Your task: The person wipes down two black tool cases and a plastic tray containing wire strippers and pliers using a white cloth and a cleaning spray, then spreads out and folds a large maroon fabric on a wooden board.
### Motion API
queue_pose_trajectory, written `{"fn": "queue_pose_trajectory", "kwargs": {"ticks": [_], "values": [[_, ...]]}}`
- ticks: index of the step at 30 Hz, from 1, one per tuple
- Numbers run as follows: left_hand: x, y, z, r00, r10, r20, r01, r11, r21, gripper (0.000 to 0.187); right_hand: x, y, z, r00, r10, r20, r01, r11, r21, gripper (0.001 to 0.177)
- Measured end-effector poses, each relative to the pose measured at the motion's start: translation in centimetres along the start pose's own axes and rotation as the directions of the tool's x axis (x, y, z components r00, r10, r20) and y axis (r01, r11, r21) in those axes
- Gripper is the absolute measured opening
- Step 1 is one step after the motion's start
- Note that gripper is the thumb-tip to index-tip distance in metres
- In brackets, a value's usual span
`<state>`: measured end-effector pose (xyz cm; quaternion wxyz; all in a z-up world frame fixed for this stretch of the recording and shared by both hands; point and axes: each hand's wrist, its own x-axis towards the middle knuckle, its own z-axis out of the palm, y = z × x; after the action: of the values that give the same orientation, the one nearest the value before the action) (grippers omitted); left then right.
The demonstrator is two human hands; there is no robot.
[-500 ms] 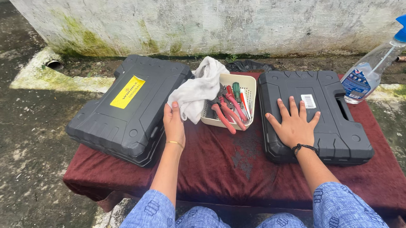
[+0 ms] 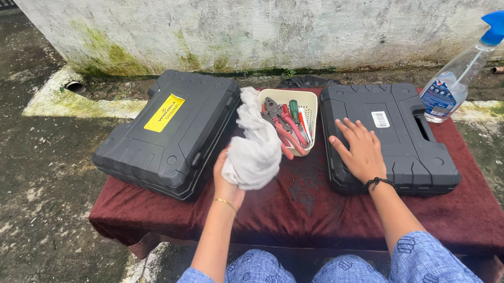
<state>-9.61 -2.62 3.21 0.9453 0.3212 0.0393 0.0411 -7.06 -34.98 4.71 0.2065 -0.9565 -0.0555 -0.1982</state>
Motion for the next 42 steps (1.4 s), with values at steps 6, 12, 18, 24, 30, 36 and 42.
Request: {"fn": "queue_pose_trajectory", "kwargs": {"ticks": [6, 12, 18, 24, 30, 36, 42], "values": [[-4.0, -0.2, 1.2, 0.991, -0.129, 0.038, 0.115, 0.960, 0.254, 0.020, -2.5, -6.1, -0.8, 0.952, -0.305, -0.007, 0.292, 0.904, 0.311, 0.072], [-6.4, 0.2, 2.4, 0.992, -0.023, 0.127, -0.040, 0.880, 0.473, 0.029, -6.4, -10.4, 2.3, 0.902, -0.431, 0.030, 0.324, 0.721, 0.613, 0.063], [-6.5, 1.2, 2.7, 0.998, 0.014, -0.061, 0.031, 0.735, 0.678, 0.047, -7.1, -8.6, 1.5, 0.896, -0.381, 0.227, 0.097, 0.669, 0.737, 0.036], [-3.8, -4.1, -2.2, 0.878, 0.314, 0.361, -0.396, 0.051, 0.917, 0.071, -7.5, -9.3, -3.8, 0.916, -0.236, 0.323, -0.189, 0.457, 0.869, 0.043], [-4.0, -7.7, -3.0, 0.987, -0.020, 0.158, -0.154, -0.372, 0.915, 0.036, -7.3, -9.7, -7.8, 0.999, -0.034, 0.001, 0.022, 0.675, 0.738, 0.069], [-5.9, -8.1, -1.9, 0.975, -0.141, 0.174, -0.203, -0.229, 0.952, 0.020, -8.0, -8.8, -6.6, 0.992, -0.019, 0.126, -0.048, 0.861, 0.507, 0.041], [-5.7, -6.5, 0.3, 0.990, -0.141, -0.015, 0.131, 0.873, 0.470, 0.017, -9.6, -10.0, -4.6, 0.923, -0.337, 0.185, 0.234, 0.874, 0.426, 0.094]]}}
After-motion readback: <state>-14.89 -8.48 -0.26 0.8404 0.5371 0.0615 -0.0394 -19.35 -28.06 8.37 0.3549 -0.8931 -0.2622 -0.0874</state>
